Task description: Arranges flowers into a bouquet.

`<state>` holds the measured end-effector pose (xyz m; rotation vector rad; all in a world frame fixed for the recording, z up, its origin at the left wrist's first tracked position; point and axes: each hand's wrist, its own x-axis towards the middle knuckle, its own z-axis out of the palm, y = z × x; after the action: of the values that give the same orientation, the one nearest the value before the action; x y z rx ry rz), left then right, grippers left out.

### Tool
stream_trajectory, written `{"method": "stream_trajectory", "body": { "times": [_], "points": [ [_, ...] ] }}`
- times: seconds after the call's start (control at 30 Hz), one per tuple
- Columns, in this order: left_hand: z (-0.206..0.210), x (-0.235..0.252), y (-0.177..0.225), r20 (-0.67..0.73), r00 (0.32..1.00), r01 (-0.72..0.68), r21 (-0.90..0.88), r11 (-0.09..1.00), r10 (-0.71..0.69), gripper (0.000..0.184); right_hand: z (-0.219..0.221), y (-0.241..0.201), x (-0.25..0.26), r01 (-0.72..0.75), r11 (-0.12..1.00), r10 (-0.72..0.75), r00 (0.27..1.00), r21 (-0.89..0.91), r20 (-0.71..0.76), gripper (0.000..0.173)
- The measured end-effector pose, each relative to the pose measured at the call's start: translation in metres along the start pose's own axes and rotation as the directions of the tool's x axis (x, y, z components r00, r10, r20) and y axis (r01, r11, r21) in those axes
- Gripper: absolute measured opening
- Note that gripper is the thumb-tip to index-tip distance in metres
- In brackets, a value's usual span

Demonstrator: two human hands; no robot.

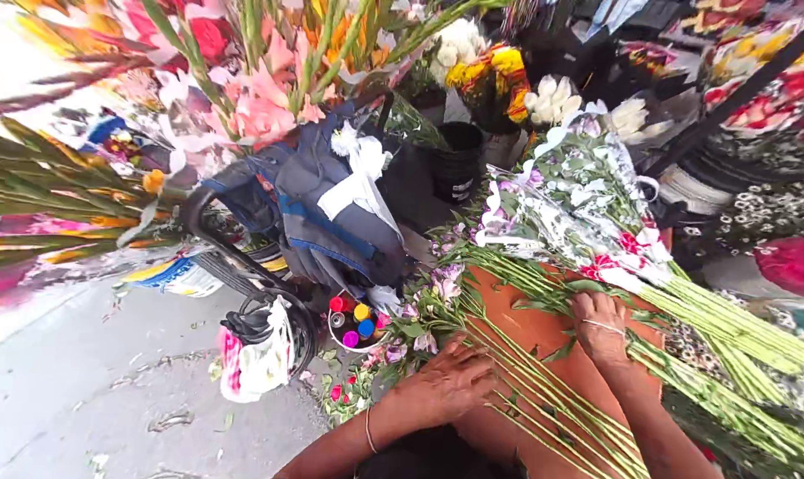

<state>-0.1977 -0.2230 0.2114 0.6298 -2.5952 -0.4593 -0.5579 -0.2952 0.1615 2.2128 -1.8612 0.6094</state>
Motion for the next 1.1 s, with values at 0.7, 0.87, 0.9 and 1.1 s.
{"method": "stream_trajectory", "body": {
  "times": [0.7, 0.87, 0.9, 1.1],
  "points": [
    [-0.063, 0.099, 0.081, -0.503, 0.729, -0.326, -0.852, 0.410, -0.465, 0.046, -0.243, -0.098, -0.021, 0.138, 0.984, -0.168, 0.935, -0.116, -0.313, 0.033],
    [-0.072, 0.146, 0.141, -0.571, 0.768, -0.551, -0.820, 0.154, -0.288, 0.026, -0.288, -0.103, -0.080, -0.026, 0.929, -0.131, 0.910, -0.369, -0.393, 0.035],
    [-0.066, 0.153, 0.153, -0.559, 0.789, -0.551, -0.827, 0.109, -0.254, 0.024, -0.298, -0.099, -0.092, -0.075, 0.910, -0.108, 0.906, -0.407, -0.408, 0.037],
    [-0.038, 0.188, 0.194, -0.526, 0.778, -0.547, -0.836, 0.044, -0.344, 0.028, -0.313, -0.035, -0.213, -0.300, 0.841, 0.155, 0.931, -0.451, -0.331, 0.052]
  ]
}}
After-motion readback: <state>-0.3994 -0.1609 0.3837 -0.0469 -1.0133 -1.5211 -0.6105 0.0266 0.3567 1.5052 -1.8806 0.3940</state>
